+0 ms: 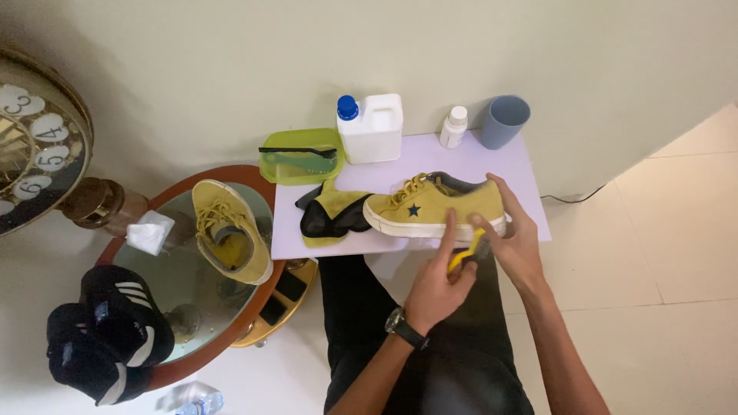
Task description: The person scrubs a yellow sneaker with a yellow brush, focusing on the upper, sides, and sole. The person rotates the shoe to access different areas and continues scrubbing throughout the clip.
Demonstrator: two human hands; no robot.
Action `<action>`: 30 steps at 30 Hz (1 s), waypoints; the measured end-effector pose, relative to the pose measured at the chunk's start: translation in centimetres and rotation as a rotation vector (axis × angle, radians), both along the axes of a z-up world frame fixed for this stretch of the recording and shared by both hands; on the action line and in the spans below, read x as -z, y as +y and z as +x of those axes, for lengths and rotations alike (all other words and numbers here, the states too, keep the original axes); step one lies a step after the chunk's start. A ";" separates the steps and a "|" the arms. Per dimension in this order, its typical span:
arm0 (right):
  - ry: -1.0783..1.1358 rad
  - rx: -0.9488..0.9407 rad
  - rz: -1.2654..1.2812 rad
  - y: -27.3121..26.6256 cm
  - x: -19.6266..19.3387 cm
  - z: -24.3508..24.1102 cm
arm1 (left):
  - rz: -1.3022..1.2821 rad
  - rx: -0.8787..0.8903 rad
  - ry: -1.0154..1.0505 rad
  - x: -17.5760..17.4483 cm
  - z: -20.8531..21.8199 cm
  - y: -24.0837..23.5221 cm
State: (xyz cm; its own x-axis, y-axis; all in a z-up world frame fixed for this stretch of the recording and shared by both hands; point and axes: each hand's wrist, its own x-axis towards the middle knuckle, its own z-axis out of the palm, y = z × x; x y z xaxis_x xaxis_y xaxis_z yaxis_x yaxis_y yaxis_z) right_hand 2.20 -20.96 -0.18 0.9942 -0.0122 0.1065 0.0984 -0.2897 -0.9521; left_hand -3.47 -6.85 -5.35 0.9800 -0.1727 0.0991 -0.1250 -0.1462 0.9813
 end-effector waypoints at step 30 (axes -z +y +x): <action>0.057 0.006 0.090 0.1 0.6 0.0 | 0.067 -0.065 -0.070 1.4 -0.3 -0.2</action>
